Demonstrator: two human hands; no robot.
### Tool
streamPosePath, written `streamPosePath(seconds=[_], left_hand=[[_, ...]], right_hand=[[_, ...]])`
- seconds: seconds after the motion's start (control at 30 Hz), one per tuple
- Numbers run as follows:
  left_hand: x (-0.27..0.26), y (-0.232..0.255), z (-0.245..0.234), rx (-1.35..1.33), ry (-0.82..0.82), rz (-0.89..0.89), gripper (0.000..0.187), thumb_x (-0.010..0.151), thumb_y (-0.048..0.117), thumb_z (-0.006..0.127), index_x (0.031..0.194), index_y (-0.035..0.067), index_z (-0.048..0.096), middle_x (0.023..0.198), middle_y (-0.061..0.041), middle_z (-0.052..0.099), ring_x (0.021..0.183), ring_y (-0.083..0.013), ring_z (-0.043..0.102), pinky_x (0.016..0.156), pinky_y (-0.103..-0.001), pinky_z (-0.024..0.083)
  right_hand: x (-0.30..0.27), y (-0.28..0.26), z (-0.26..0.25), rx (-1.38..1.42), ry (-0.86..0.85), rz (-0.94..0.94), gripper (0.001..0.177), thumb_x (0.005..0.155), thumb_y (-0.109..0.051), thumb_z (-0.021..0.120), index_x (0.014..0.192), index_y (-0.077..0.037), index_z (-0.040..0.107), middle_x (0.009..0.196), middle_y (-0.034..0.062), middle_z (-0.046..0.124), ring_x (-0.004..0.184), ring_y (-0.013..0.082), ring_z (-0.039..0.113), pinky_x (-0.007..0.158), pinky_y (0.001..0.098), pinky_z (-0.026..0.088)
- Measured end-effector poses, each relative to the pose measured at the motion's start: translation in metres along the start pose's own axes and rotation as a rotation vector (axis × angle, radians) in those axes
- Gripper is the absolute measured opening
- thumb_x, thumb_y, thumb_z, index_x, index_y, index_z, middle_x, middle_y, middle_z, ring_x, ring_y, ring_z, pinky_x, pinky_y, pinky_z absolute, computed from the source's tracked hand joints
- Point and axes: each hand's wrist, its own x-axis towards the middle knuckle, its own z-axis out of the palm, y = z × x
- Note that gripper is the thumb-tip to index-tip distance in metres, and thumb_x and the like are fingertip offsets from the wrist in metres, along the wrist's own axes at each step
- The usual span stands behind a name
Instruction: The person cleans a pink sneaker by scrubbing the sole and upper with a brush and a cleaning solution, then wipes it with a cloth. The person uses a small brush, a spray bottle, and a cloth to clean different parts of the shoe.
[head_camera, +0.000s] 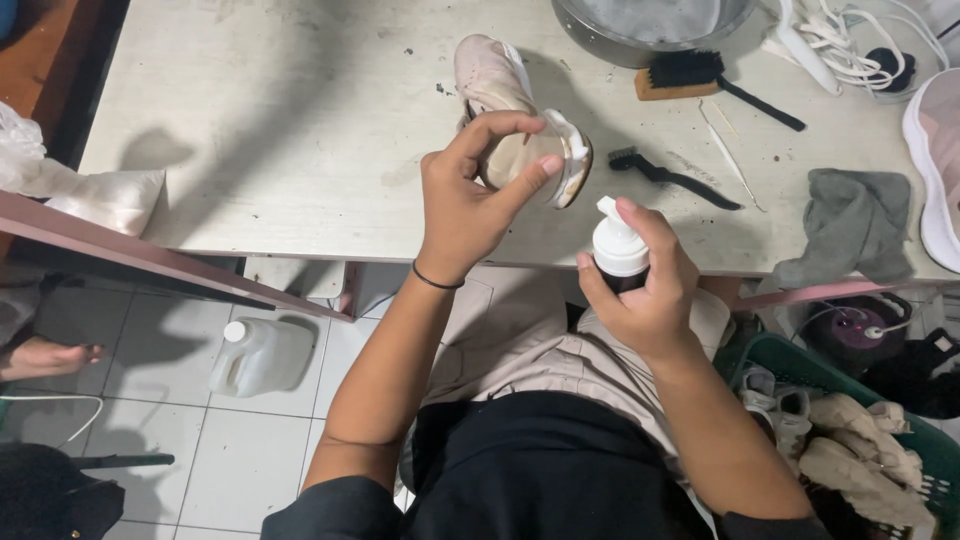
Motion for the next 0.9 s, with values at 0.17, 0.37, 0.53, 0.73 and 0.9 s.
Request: streamPosePath(seconds=[0.17,0.37,0.53,0.73,0.9], left_hand=[[-0.005,-0.001,0.003,-0.006,0.028,-0.033,0.031,0.083,0.016,0.091,0.109,0.015,0.074,0.099,-0.006,0.079,0.102,-0.0169,0.074,0.091,-0.034,0.058],[-0.007,0.002,0.005,0.007,0.018,-0.057,0.029,0.084,0.017,0.09,0.108,0.015,0.074,0.1,-0.007,0.079,0.107,-0.023,0.074,0.093,-0.036,0.058],[-0.019,-0.004,-0.024,-0.004,-0.047,-0.033,0.025,0.089,0.014,0.084,0.11,0.01,0.072,0.103,-0.005,0.076,0.101,-0.0119,0.069,0.093,-0.03,0.055],[-0.046,-0.033,-0.055,0.104,-0.144,-0.065,0.021,0.094,0.015,0.079,0.108,0.009,0.065,0.109,-0.006,0.075,0.078,-0.01,0.053,0.073,-0.023,0.043],[-0.053,-0.047,-0.051,0.098,-0.16,-0.056,0.029,0.095,0.014,0.077,0.116,0.007,0.058,0.115,-0.012,0.07,0.117,-0.0235,0.071,0.098,-0.028,0.057]], right_hand=[[0.013,0.0,0.01,-0.179,0.017,-0.096,0.048,0.081,0.003,0.078,0.127,0.006,0.064,0.095,0.0188,0.07,0.075,0.0317,0.072,0.072,0.0415,0.059],[0.012,0.011,0.01,-0.221,0.056,-0.081,0.047,0.08,0.001,0.08,0.125,0.005,0.066,0.099,0.02,0.07,0.081,0.0342,0.074,0.075,0.0427,0.059],[-0.003,0.07,-0.05,0.14,0.14,0.188,0.066,0.098,0.009,0.064,0.153,-0.009,0.033,0.148,0.0238,0.033,0.106,0.0417,0.058,0.091,0.0547,0.055],[-0.018,0.212,-0.161,0.0,0.23,0.207,0.096,0.115,0.041,0.052,0.166,-0.031,0.016,0.166,0.0302,0.037,0.138,0.0511,0.052,0.125,0.0602,0.053],[0.004,0.242,-0.184,-0.512,0.266,0.162,0.084,0.099,0.029,0.081,0.154,-0.012,0.032,0.124,0.0338,0.072,0.109,0.042,0.073,0.098,0.0447,0.057]])
